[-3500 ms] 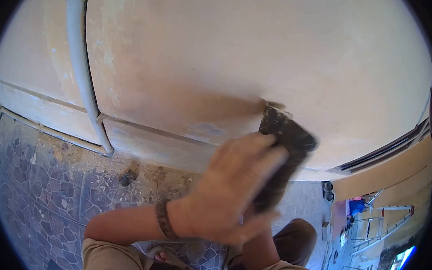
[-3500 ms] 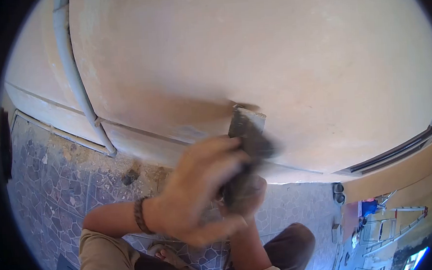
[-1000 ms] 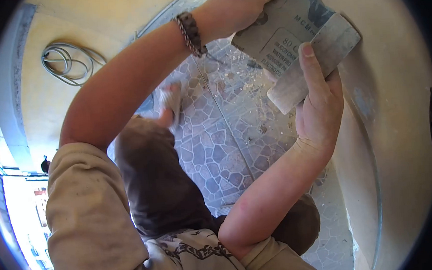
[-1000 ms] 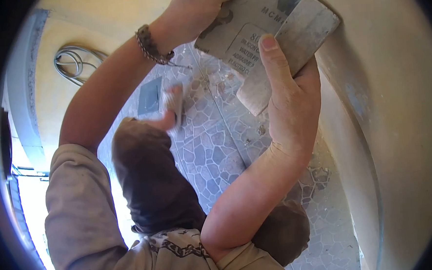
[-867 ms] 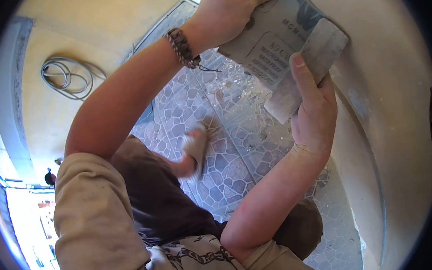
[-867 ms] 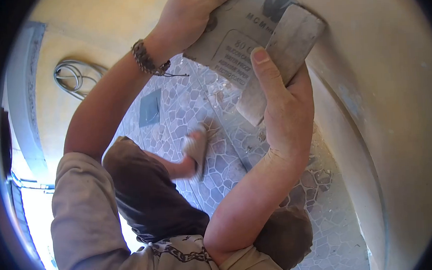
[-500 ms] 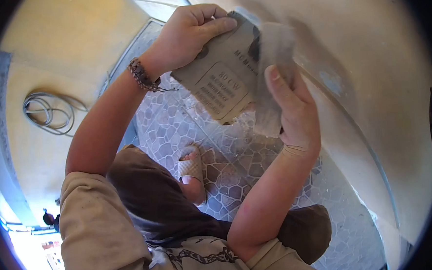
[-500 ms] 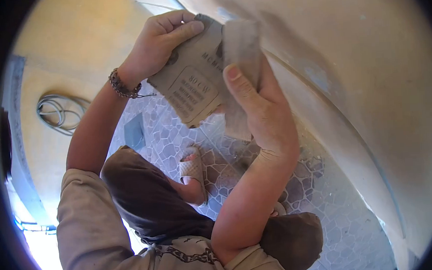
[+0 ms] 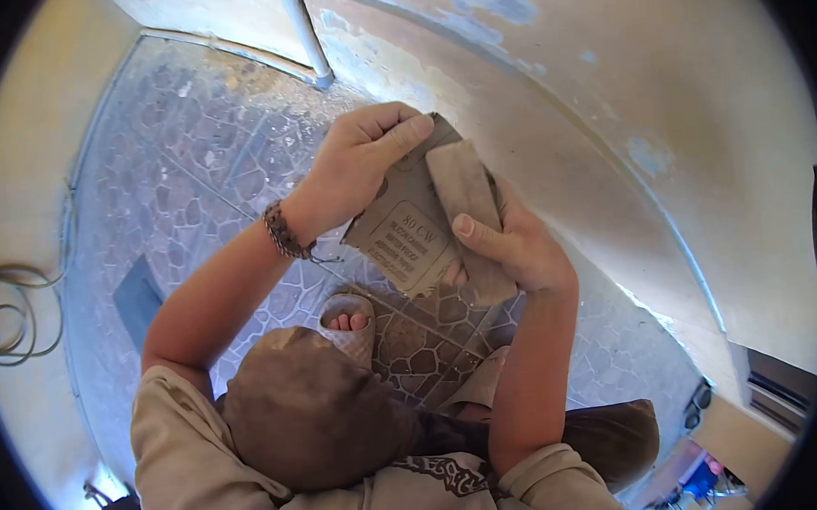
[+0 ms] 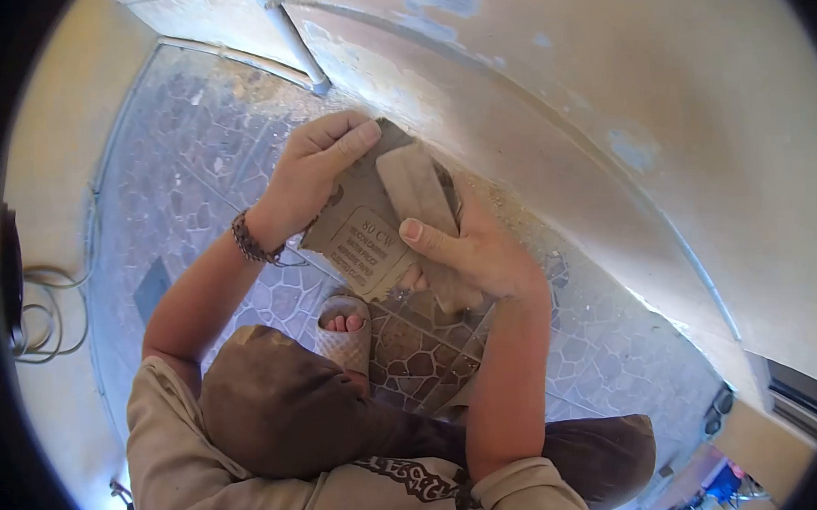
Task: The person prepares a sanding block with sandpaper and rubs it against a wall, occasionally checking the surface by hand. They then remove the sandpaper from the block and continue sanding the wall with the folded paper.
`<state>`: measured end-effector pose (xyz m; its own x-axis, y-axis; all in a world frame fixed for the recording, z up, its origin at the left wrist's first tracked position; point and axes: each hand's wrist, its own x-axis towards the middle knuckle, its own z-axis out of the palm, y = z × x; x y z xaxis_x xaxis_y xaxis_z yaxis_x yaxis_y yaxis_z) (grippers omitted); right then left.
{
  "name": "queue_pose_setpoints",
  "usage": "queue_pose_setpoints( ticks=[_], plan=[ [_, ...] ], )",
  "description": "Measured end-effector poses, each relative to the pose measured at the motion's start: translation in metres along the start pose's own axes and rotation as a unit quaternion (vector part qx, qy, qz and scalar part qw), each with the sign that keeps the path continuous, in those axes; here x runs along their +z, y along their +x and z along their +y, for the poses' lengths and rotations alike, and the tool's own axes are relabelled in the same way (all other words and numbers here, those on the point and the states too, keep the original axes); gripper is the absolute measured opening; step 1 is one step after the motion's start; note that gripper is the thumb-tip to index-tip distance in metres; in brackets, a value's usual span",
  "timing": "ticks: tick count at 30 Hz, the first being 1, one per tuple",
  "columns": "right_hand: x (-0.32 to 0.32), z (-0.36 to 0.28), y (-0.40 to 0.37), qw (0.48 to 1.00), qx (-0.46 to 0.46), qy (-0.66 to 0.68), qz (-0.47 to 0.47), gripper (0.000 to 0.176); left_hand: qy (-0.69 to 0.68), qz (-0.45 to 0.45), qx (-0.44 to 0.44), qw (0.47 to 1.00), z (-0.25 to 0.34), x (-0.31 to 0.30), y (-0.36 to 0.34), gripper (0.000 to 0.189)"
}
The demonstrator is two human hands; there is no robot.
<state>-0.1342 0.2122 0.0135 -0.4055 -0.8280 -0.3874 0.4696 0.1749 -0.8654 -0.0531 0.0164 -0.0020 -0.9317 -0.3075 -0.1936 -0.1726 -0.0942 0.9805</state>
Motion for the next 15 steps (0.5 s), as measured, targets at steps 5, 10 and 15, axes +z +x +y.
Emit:
queue_pose_setpoints(
  ticks=[5,10,15],
  plan=[
    [0.021,0.03,0.021,0.993,0.065,-0.061,0.076,0.077,-0.148,0.007,0.023,0.989,-0.051,-0.017,-0.007,0.023],
    [0.024,0.058,0.047,0.963,0.078,-0.206,0.155,0.071,-0.247,0.023,-0.022,0.969,-0.082,-0.026,-0.019,0.022],
    [0.034,0.064,0.054,0.951,0.115,-0.229,0.174,0.073,-0.256,-0.008,-0.054,0.965,-0.098,-0.023,-0.025,0.035]
  ],
)
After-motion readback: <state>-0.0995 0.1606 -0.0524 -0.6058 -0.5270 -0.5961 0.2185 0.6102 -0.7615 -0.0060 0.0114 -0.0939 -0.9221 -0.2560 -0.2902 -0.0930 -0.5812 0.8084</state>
